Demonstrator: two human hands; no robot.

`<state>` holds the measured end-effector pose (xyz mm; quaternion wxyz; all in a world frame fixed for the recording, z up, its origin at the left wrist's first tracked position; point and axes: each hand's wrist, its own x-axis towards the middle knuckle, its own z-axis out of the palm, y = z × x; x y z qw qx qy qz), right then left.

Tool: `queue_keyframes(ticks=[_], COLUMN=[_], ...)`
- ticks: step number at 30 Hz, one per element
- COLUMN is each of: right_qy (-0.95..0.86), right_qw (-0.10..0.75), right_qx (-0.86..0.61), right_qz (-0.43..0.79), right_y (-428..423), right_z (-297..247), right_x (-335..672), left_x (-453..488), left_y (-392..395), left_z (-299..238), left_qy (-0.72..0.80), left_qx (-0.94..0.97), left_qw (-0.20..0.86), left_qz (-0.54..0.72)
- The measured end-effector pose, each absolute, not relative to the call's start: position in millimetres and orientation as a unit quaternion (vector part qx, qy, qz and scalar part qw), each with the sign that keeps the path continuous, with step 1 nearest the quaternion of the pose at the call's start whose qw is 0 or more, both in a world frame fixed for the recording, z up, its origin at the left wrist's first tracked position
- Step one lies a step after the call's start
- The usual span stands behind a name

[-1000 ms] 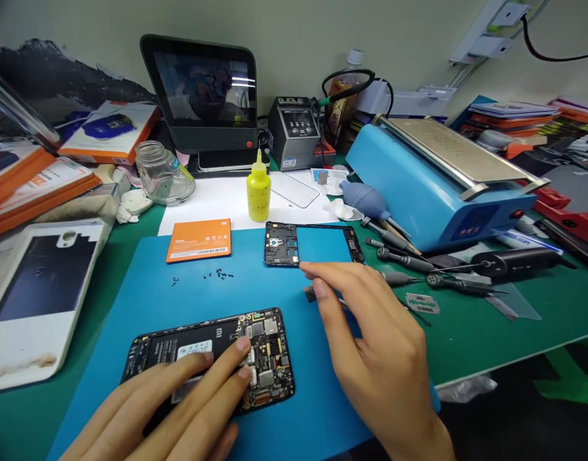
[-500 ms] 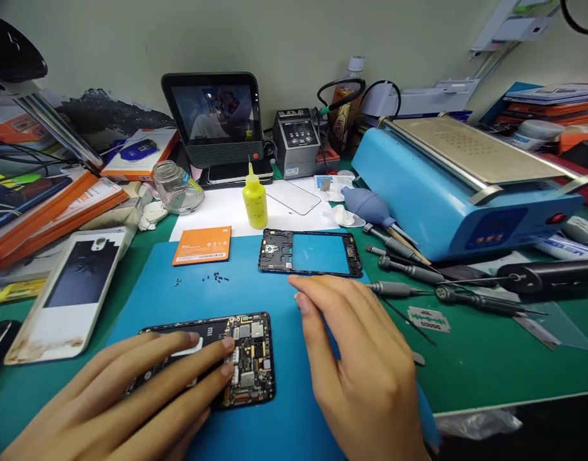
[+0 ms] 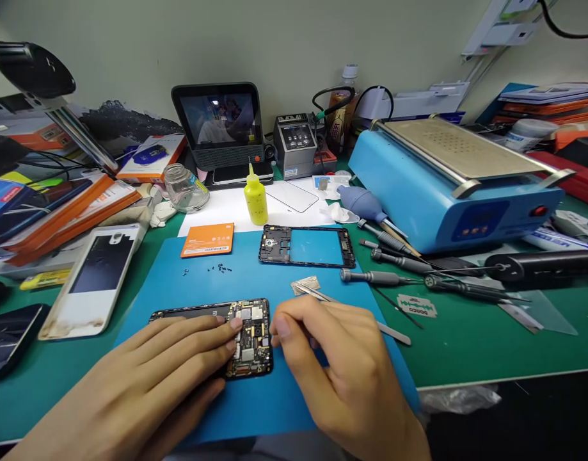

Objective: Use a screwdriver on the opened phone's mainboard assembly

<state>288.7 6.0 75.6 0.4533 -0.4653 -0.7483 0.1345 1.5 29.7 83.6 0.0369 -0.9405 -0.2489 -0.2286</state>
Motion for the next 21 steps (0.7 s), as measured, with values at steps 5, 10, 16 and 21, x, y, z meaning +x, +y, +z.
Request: queue_keyframes(ticks=[5, 10, 16, 21], right_qy=[-0.755, -0.759, -0.776, -0.777], right_qw=[0.45, 0.443, 0.413, 0.415], right_qx=[-0.462, -0.468, -0.475, -0.473], right_qz=[0.12, 0.092, 0.055, 0.036], right_y=[6.7, 12.4, 14.4, 18.0], right_z=[73.4, 79.5, 82.2, 77.7], right_x=[288.8, 284.4, 284.4, 287.1], left_x=[2.3, 2.7, -2.0, -9.1], left_y=[23.3, 14.6, 12.1, 14.3], left_z=[78.5, 77.6, 76.7, 76.9], left_qy=[-0.253, -0.288, -0.274, -0.274], left_qx=[-0.94, -0.922, -0.929, -0.931], left_qw=[0.068, 0.087, 0.083, 0.109], left_qz=[-0.218, -0.244, -0.233, -0.215])
